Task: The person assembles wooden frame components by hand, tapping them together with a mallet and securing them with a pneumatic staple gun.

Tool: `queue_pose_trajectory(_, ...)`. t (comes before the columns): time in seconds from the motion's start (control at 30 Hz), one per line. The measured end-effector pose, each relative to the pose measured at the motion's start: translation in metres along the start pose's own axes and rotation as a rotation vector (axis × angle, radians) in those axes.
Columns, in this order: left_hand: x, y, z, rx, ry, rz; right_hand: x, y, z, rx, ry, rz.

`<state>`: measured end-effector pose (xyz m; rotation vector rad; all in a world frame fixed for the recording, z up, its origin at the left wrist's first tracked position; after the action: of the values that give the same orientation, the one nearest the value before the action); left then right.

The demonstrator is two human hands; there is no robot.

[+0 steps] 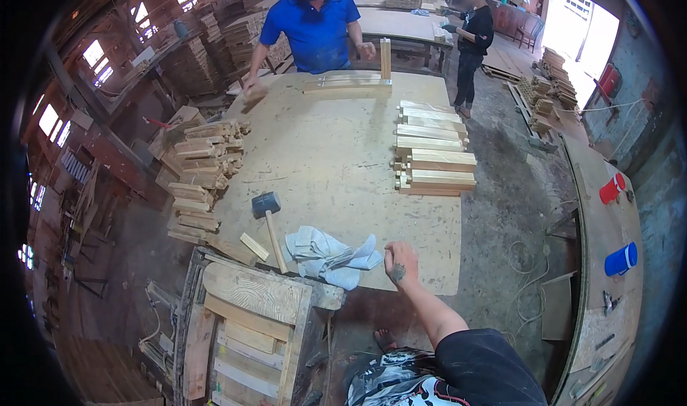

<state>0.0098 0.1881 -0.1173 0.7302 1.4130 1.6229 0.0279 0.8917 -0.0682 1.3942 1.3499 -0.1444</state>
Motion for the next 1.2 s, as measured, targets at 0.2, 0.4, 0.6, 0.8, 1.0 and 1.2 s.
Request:
queue_pose_trajectory(0.2, -0.002, -0.011, -0.006, 0.076, -0.074, -0.081, -0.003, 0.002, -0.001, 0.011, 0.02, -0.013)
queue_pose_trajectory(0.4, -0.011, -0.025, -0.014, 0.213, -0.187, -0.067, 0.001, -0.001, 0.0, -0.002, 0.003, -0.01)
queue_pose_trajectory(0.6, -0.025, -0.042, -0.024, 0.246, -0.153, -0.101, 0.0, -0.001, 0.0, 0.005, 0.009, 0.001)
queue_pose_trajectory(0.8, -0.019, -0.036, -0.022, 0.313, -0.256, -0.035, -0.003, 0.001, -0.001, 0.014, 0.039, -0.001)
queue_pose_trajectory(1.0, -0.018, -0.038, -0.023, 0.178, -0.124, -0.054, 0.001, -0.001, -0.001, 0.001, 0.022, 0.009)
queue_pose_trajectory(1.2, -0.02, -0.034, -0.023, 0.197, -0.14, -0.025, -0.002, 0.001, -0.001, 0.017, 0.014, -0.018)
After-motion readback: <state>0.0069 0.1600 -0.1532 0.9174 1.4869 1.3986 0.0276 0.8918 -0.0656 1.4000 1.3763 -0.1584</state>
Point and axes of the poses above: each hand's wrist, its own z-axis away from the middle knuckle, its own y-axis out of the back of the hand, x = y × z, the point moved 8 cm from there along -z, towards the middle knuckle, and after that the axes turned 13 degrees about -z, right-handed, at the moved point
